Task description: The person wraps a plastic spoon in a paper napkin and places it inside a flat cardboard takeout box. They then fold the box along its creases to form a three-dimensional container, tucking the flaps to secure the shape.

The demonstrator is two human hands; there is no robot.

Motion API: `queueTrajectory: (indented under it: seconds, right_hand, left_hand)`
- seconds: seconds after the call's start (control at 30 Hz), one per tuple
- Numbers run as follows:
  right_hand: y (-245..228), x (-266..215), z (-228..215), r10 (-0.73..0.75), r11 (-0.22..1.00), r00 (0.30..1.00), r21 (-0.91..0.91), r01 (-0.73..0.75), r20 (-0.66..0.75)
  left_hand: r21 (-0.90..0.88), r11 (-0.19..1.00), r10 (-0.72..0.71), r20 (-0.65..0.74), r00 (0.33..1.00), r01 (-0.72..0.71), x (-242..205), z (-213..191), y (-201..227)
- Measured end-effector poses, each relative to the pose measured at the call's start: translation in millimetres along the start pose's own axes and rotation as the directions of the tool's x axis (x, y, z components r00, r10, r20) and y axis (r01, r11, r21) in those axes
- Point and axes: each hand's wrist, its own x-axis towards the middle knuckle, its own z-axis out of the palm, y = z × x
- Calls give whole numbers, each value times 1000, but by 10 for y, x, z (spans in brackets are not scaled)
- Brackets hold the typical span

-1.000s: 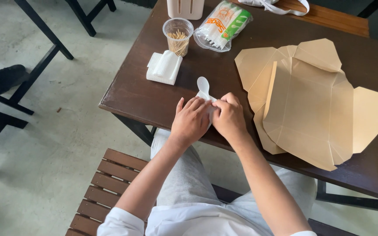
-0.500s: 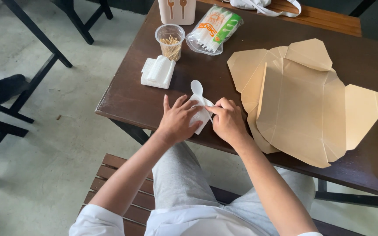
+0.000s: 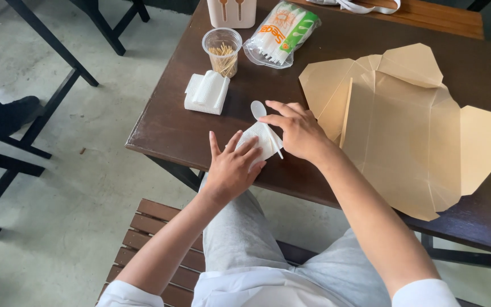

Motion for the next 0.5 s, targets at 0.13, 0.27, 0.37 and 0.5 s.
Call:
queueTrajectory:
  seconds: [0.13,0.27,0.37,0.5]
  right_hand:
    - [44,21,70,11,1000,996,-29,-9,91]
    - [160,-27,279,-53,990,998,-132,57,34]
    - [234,-110,393,-94,976,994,-203,81,-55]
    - [363,-224,509,-197,968,958,-198,156,-208]
  left_hand:
    - [-65,998,17,40,999,-14,62,-59,-198]
    - [-180,983,58,76,995,-44,166,-108,-380]
    - [-213,972,121,79,990,-101,262,-165,-449]
    - [-250,960,130,9,991,-124,296,-124,-440]
